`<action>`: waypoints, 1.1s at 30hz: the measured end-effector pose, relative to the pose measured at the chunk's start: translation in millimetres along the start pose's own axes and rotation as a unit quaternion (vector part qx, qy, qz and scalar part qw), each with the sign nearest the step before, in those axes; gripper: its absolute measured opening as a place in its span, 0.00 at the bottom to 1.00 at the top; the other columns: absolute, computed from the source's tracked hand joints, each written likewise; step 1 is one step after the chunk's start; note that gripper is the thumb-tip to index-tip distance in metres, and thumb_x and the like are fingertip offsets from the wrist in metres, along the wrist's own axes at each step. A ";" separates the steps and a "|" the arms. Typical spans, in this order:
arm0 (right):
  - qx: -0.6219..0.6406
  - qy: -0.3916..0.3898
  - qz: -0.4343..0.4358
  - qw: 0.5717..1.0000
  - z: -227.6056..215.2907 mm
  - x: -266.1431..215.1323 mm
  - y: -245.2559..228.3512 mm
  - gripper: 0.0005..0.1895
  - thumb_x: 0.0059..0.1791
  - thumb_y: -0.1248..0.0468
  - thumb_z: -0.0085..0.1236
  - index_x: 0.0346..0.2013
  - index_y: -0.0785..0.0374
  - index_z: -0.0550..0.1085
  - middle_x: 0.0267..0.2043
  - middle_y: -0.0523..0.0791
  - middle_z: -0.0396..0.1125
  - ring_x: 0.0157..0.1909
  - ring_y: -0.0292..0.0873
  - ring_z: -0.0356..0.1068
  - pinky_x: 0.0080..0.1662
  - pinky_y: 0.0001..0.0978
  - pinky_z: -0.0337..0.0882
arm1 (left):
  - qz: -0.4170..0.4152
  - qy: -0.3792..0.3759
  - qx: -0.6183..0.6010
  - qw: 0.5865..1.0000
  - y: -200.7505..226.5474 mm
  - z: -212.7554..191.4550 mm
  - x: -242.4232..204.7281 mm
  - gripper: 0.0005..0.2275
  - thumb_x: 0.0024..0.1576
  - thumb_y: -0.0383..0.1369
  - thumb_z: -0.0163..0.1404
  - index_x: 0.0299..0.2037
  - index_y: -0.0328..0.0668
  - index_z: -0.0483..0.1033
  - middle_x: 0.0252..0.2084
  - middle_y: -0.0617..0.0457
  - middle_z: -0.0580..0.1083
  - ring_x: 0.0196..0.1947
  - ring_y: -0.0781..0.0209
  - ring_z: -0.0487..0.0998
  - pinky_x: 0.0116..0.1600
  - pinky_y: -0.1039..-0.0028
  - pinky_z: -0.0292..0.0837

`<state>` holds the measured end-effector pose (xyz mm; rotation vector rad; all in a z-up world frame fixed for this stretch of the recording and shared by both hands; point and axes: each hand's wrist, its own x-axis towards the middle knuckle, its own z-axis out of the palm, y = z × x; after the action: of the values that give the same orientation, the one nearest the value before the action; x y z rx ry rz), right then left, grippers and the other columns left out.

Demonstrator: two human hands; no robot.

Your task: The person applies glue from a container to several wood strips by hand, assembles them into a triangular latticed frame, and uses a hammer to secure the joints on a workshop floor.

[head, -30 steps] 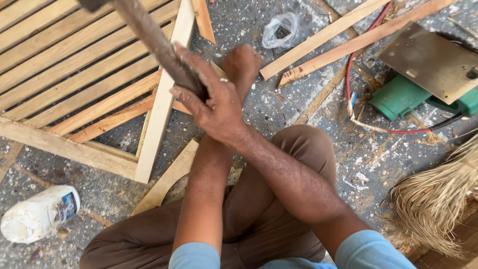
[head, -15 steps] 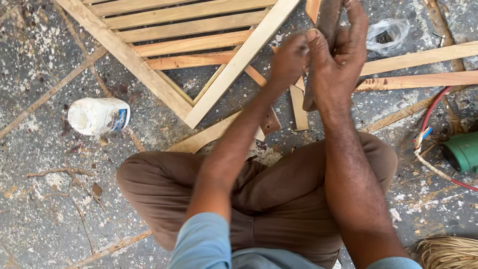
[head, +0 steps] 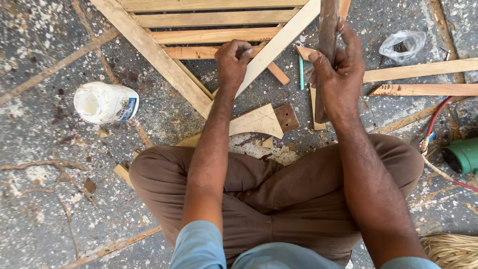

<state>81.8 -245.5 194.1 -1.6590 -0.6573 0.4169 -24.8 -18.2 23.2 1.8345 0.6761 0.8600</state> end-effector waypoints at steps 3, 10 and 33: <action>-0.011 -0.011 0.018 1.000 10.0 -4.2 4.1 0.32 0.62 0.73 0.58 0.76 0.62 0.53 0.41 0.50 0.74 0.36 0.36 0.74 0.32 0.27 0.75 | 0.012 -0.006 0.051 0.999 0.1 -2.2 0.1 0.06 0.52 0.26 0.64 0.35 0.44 0.80 0.33 0.56 0.79 0.33 0.65 0.80 0.41 0.70 0.79; -0.058 -0.038 0.046 0.997 34.1 -1.9 11.3 0.35 0.60 0.73 0.58 0.78 0.59 0.53 0.42 0.53 0.74 0.36 0.37 0.74 0.35 0.28 0.78 | 0.005 0.001 0.126 0.992 -1.9 1.7 -1.7 0.05 0.52 0.31 0.65 0.34 0.49 0.82 0.34 0.62 0.80 0.43 0.62 0.76 0.59 0.60 0.62; -0.408 -0.080 0.035 0.909 36.3 -22.4 38.2 0.30 0.53 0.58 0.64 0.69 0.51 0.65 0.33 0.49 0.77 0.27 0.42 0.76 0.31 0.38 0.78 | 0.003 -0.021 0.135 0.991 2.9 0.9 -4.2 0.09 0.52 0.31 0.65 0.39 0.57 0.80 0.33 0.65 0.81 0.44 0.65 0.77 0.63 0.57 0.56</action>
<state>49.7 -235.3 147.8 -2.4653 -0.9781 0.3483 -26.4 -23.0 24.5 2.0903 0.7928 0.7604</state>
